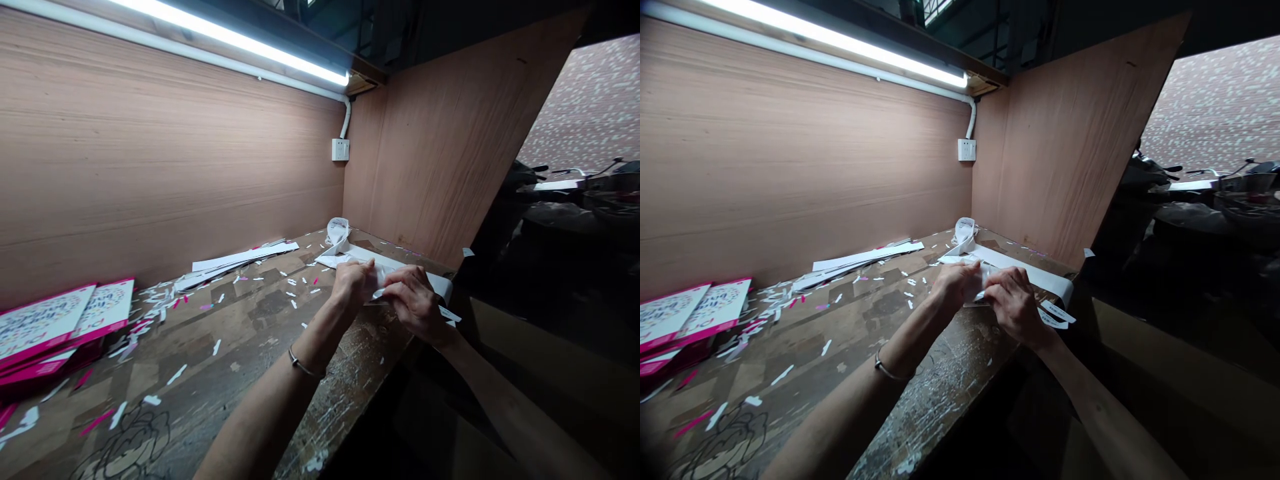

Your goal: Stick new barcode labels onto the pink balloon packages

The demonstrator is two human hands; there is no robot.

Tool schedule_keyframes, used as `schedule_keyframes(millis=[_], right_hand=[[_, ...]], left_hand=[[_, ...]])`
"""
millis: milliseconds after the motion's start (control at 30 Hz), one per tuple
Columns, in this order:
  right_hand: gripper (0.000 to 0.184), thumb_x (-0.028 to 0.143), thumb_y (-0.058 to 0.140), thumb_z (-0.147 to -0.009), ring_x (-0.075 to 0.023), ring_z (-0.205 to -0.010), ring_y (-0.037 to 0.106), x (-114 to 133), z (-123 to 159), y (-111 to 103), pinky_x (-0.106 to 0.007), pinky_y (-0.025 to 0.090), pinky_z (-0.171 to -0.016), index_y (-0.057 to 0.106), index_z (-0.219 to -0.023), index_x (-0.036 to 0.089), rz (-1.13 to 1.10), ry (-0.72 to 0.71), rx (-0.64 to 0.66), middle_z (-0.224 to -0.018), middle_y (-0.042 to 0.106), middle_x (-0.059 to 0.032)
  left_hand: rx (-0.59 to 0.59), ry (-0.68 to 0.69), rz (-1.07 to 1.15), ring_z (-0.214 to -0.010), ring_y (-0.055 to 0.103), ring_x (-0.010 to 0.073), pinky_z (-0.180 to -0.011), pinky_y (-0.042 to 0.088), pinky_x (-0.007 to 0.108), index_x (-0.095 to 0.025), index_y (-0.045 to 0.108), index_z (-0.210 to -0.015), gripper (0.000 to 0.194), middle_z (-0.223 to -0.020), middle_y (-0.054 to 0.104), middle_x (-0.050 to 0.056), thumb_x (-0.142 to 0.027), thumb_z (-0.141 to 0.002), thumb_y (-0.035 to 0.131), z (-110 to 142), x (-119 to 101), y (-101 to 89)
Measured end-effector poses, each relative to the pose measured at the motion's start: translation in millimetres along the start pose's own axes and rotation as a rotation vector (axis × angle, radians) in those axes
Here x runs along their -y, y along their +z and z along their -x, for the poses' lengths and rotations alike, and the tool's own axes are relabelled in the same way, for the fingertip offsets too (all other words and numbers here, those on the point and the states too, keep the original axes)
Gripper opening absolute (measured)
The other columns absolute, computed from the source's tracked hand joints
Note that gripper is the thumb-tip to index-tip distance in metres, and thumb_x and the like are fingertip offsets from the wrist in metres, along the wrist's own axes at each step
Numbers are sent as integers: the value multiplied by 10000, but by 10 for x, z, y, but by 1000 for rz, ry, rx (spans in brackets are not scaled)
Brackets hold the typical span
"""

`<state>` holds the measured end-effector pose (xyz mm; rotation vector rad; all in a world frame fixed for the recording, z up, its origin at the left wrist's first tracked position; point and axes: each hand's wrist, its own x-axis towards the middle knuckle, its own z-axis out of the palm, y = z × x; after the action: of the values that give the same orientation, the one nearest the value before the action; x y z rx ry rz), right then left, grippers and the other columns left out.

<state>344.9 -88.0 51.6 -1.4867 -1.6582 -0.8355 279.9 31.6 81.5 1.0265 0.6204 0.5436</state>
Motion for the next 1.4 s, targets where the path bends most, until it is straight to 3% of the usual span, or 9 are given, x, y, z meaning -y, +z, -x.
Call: schedule_keyframes(millis=[133,200,300,400,533,800,1033,1267,1400], right_hand=[[178,38,535,-771,-176,-837,566,180,42,-117,-425,390,-831,568,-826,203,-125,-125,-5,-896,649,-10],[169,50,547,-765,-169,-796,584,292,80,-266,-421,408,-832,574,-822,207,-237,-22,-79,-824,655,5],[48,155,602,-760,-172,-750,586,376,241,-498,-350,458,-732,596,-776,199,-291,464,-205,-780,641,-7],[176,327,681,-691,-125,-535,510,296,560,-572,-247,402,-488,593,-667,176,-278,1009,-113,-598,573,11],[328,464,680,-585,-105,-440,425,69,1033,-348,-229,309,-400,542,-569,167,-255,1365,40,-478,485,29],[274,447,632,-631,-170,-496,523,-63,1257,134,-253,335,-452,571,-536,197,81,1462,276,-477,543,2],[308,524,549,-732,-258,-807,602,60,1140,89,-300,393,-596,608,-802,230,324,1474,461,-812,658,-62],[448,580,359,-832,-286,-770,615,288,1197,-26,-344,410,-617,612,-871,212,381,1466,600,-773,658,-106],[380,513,399,-843,-255,-729,606,374,1122,-220,-353,426,-641,615,-856,199,387,1198,335,-816,654,-111]], left_hand=[[-10,-18,22,-353,382,66,-415,293,222,-133,507,-489,244,-430,464,-28,-128,-714,601,-42,-80,-50],[-22,-27,34,-354,398,68,-427,317,224,-129,515,-507,233,-431,472,-26,-131,-726,594,-57,-123,-79],[-36,-44,57,-368,431,76,-460,364,238,-128,526,-535,210,-440,495,-22,-134,-734,590,-97,-172,-120],[-20,-44,92,-387,459,81,-492,397,246,-130,538,-560,176,-468,526,-20,-126,-725,599,-132,-177,-141],[-5,-56,116,-395,474,88,-497,410,256,-122,548,-561,156,-485,549,-5,-112,-705,607,-129,-123,-143],[-8,-51,134,-398,478,94,-471,401,246,-112,564,-551,119,-472,549,-3,-111,-655,623,-117,-62,-219],[6,-47,164,-406,496,100,-463,401,242,-123,560,-551,115,-488,567,-1,-118,-642,631,-108,-57,-214],[23,-36,179,-399,499,108,-453,407,243,-134,541,-552,135,-464,553,-12,-136,-655,628,-72,-39,-198],[23,-34,171,-395,497,110,-447,406,243,-128,556,-578,116,-460,554,-8,-152,-656,638,-77,-51,-227]])
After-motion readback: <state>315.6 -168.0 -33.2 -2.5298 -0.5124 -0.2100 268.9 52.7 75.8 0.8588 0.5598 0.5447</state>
